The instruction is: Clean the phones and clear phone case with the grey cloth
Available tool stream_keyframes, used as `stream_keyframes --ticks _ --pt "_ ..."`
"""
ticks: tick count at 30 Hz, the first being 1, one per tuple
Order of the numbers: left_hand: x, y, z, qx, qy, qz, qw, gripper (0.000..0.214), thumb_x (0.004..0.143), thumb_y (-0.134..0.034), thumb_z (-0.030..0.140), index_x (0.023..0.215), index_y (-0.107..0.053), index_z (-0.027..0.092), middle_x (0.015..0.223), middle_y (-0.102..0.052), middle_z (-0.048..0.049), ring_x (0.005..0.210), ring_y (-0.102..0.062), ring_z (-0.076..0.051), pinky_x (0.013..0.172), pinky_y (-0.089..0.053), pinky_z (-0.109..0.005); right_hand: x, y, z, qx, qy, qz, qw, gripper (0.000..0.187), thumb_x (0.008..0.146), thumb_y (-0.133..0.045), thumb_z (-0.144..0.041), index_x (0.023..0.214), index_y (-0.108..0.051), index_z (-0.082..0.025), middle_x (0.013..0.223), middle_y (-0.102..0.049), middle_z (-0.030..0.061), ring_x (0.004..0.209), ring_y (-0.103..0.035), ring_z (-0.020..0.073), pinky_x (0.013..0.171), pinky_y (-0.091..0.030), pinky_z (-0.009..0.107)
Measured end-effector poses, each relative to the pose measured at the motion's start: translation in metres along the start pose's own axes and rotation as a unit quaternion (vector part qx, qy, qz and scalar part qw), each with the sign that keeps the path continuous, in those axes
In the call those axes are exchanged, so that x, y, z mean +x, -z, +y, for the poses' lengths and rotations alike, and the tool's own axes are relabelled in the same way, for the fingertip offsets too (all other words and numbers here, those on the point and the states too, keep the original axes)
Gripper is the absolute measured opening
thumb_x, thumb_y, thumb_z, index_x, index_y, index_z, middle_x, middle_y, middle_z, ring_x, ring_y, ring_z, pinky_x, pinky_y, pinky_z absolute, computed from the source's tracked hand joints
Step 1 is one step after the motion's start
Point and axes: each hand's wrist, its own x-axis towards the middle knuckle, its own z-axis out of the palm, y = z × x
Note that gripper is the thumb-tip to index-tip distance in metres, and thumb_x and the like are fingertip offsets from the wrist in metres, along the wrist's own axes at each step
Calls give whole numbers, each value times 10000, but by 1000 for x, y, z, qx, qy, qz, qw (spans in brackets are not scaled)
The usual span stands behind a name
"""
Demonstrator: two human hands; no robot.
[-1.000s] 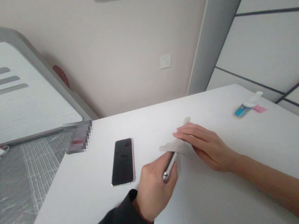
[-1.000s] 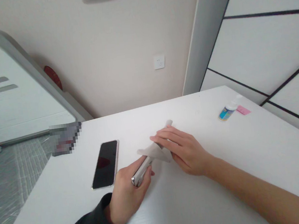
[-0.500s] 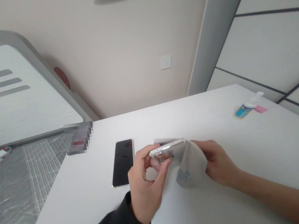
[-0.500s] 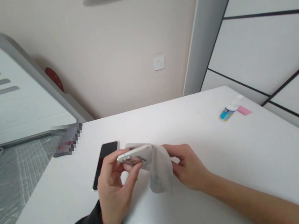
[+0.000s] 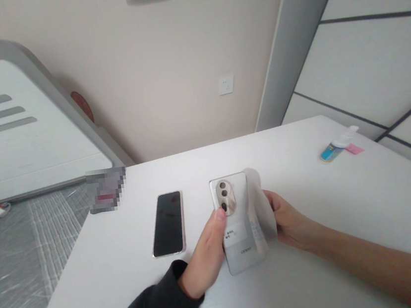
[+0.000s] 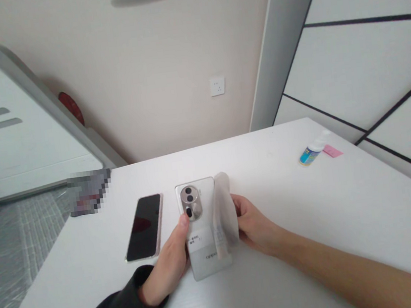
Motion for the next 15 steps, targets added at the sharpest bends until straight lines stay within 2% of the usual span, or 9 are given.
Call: stream_keyframes --ticks 3,5,7,13,15 --pt "0 -1 -7 -59 38 -59 996 698 891 -495 765 1242 -660 184 1164 -720 -116 1198 -621 -290 1079 -474 -450 1 5 3 -8 32 36 999 313 592 -945 -313 798 -742 -195 695 -740 -4 610 -661 160 614 -561 282" --pt "1 -3 -10 -87 55 -107 989 715 810 -689 700 1285 -624 171 1220 -701 -129 1199 -624 -299 1079 -470 -456 2 8 6 -11 44 67 997 295 610 -931 -307 791 -729 -192 681 -727 -12 580 -634 145 574 -538 263" --pt "1 -4 -11 -102 61 -126 985 771 744 -817 601 1333 -582 162 1289 -673 -141 1214 -618 -306 1095 -454 -463 4 10 7 -10 52 86 995 286 620 -918 -321 784 -726 -185 690 -729 -5 582 -630 148 578 -541 271" --pt "0 -5 -16 -121 82 -71 987 612 838 -745 556 1309 -610 190 1270 -689 -124 1327 -544 -324 1115 -440 -469 10 13 7 -9 63 77 995 277 689 -872 -390 815 -726 -191 741 -752 21 660 -678 186 641 -574 305" --pt "-2 -5 -18 -148 108 -71 980 599 842 -732 570 1292 -612 193 1243 -699 -127 1283 -582 -318 1057 -488 -456 10 15 5 -32 66 51 996 265 744 -829 -411 844 -720 -192 723 -746 22 590 -663 178 567 -566 297"
